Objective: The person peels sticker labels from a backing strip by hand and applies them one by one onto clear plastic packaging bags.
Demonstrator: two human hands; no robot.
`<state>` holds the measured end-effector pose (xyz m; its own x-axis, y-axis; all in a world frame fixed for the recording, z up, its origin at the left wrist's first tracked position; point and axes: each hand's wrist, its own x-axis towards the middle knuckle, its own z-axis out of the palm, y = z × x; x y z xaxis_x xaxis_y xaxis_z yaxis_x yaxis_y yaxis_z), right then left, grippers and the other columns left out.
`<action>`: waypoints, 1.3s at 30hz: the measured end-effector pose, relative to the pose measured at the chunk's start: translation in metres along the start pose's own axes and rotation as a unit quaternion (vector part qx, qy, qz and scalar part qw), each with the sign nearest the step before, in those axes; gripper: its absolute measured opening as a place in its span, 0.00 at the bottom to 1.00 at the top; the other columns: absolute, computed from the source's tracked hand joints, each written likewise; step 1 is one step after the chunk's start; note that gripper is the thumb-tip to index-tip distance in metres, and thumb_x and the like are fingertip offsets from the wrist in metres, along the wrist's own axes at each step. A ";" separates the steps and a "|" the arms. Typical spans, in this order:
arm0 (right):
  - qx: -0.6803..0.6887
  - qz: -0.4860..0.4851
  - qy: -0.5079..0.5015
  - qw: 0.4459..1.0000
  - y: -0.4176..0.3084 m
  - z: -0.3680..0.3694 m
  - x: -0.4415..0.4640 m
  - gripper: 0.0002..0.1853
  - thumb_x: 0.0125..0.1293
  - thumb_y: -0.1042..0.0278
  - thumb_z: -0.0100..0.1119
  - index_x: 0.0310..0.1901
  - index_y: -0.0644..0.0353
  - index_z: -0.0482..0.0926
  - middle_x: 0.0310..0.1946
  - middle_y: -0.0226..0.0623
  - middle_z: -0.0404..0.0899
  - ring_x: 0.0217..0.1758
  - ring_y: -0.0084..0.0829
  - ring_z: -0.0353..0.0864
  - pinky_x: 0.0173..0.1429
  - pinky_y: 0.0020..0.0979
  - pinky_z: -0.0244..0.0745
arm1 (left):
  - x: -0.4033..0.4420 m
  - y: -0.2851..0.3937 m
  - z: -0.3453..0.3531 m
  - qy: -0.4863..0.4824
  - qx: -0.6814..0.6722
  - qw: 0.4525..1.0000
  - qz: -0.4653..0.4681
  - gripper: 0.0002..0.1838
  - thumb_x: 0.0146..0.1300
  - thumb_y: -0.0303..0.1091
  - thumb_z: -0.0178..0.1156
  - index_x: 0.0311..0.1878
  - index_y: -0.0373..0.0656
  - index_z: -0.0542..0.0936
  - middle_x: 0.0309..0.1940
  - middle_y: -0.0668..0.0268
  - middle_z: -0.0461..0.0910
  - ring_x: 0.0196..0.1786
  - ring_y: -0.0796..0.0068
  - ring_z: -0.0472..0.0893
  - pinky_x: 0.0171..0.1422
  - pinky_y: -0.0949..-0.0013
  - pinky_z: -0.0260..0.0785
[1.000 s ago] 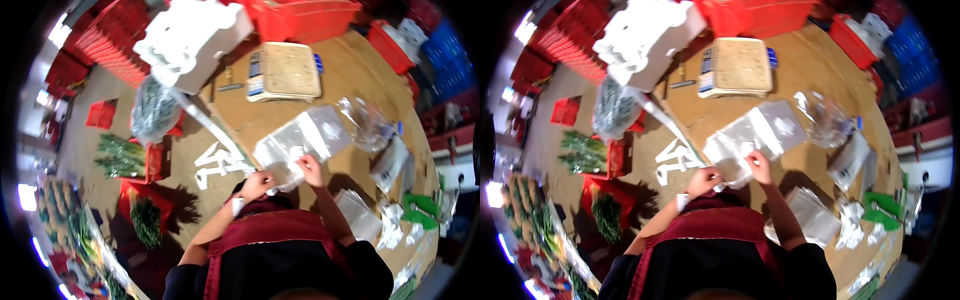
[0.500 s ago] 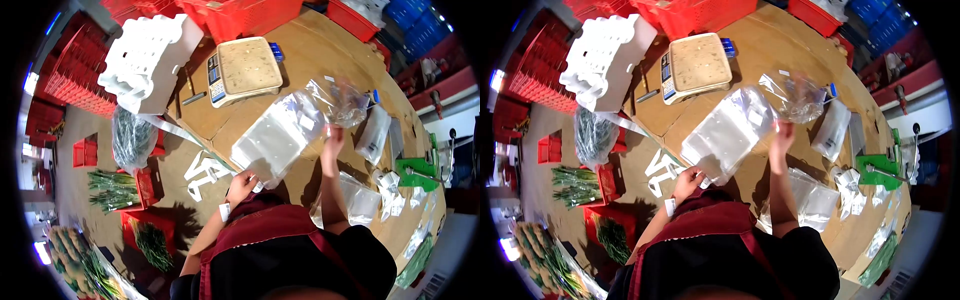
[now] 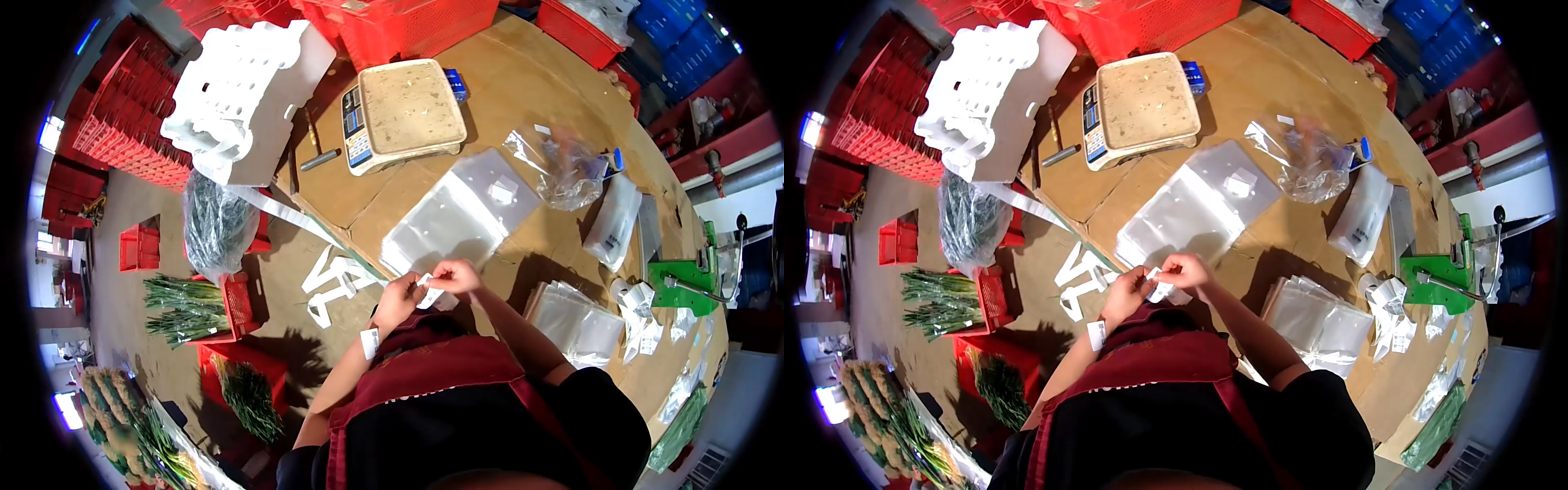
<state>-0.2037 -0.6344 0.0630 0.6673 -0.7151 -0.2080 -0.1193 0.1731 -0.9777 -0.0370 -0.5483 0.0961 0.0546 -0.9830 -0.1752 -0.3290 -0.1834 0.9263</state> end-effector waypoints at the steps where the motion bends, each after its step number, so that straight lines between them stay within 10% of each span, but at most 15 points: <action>1: -0.001 0.005 0.025 1.000 -0.001 0.001 0.004 0.06 0.52 0.74 0.68 0.26 0.63 0.79 0.19 0.25 0.77 0.22 0.12 0.70 0.26 0.18 0.65 | 0.001 -0.003 -0.001 0.027 0.001 0.999 -0.017 0.08 0.58 0.32 0.61 0.36 0.38 0.77 0.14 0.59 0.70 0.16 0.69 0.67 0.24 0.67 0.61; 5: -0.403 -0.052 0.203 0.891 0.005 -0.021 0.027 0.09 0.49 0.66 0.69 0.29 0.58 0.79 0.24 0.32 0.81 0.25 0.28 0.80 0.33 0.29 0.72 | 0.001 -0.005 -0.008 0.032 0.056 0.996 -0.064 0.08 0.59 0.33 0.61 0.32 0.37 0.78 0.14 0.60 0.72 0.17 0.72 0.69 0.24 0.69 0.62; 9: -0.520 -0.115 0.265 0.804 0.003 -0.032 0.031 0.15 0.47 0.53 0.68 0.31 0.52 0.77 0.31 0.31 0.79 0.28 0.35 0.79 0.45 0.40 0.62 | 0.000 -0.016 -0.005 0.012 -0.109 0.987 -0.121 0.07 0.62 0.30 0.58 0.31 0.37 0.74 0.22 0.72 0.75 0.24 0.86 0.68 0.26 0.76 0.61; 12: -0.473 -0.165 0.148 0.853 -0.001 -0.026 0.018 0.15 0.45 0.53 0.68 0.31 0.50 0.78 0.31 0.27 0.76 0.35 0.32 0.75 0.47 0.37 0.61 | -0.003 -0.014 -0.002 0.052 -0.151 0.987 0.015 0.08 0.59 0.26 0.57 0.26 0.38 0.69 0.20 0.74 0.72 0.25 0.88 0.67 0.25 0.77 0.60; 31: -0.418 -0.219 0.129 0.872 0.040 -0.041 0.016 0.03 0.49 0.67 0.63 0.27 0.52 0.79 0.30 0.27 0.74 0.38 0.30 0.73 0.50 0.31 0.60 | -0.005 -0.030 -0.003 -0.002 -0.070 0.996 -0.047 0.06 0.59 0.26 0.57 0.27 0.37 0.73 0.17 0.74 0.69 0.21 0.87 0.65 0.25 0.78 0.59; 35: 0.002 -0.196 0.384 0.902 0.016 -0.065 0.015 0.01 0.55 0.74 0.58 0.29 0.60 0.77 0.32 0.35 0.75 0.39 0.30 0.73 0.42 0.32 0.65 | -0.007 -0.026 -0.006 0.026 -0.107 0.992 -0.062 0.07 0.59 0.29 0.57 0.28 0.35 0.74 0.13 0.70 0.68 0.19 0.85 0.65 0.22 0.75 0.58; 37: 0.030 -0.218 0.595 0.773 -0.030 -0.091 0.018 0.02 0.58 0.75 0.56 0.31 0.62 0.75 0.34 0.36 0.74 0.39 0.30 0.72 0.43 0.32 0.65 | -0.011 -0.017 -0.006 0.045 -0.123 0.988 -0.078 0.07 0.60 0.29 0.57 0.29 0.35 0.75 0.14 0.70 0.68 0.19 0.85 0.65 0.22 0.75 0.59; 39: -0.100 -0.231 0.558 0.791 -0.049 -0.090 0.005 0.02 0.58 0.75 0.55 0.32 0.62 0.76 0.36 0.36 0.74 0.40 0.32 0.72 0.45 0.33 0.64 | -0.006 -0.010 -0.005 0.029 -0.161 0.981 -0.100 0.07 0.61 0.29 0.58 0.34 0.34 0.75 0.15 0.70 0.70 0.19 0.85 0.65 0.23 0.76 0.59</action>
<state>-0.2604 -0.7075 0.1073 -0.3767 -0.8423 0.3854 -0.2404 -0.3129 -0.9189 -0.0291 -0.5409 0.0896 0.1443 -0.9241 -0.3539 0.0077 -0.3566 0.9342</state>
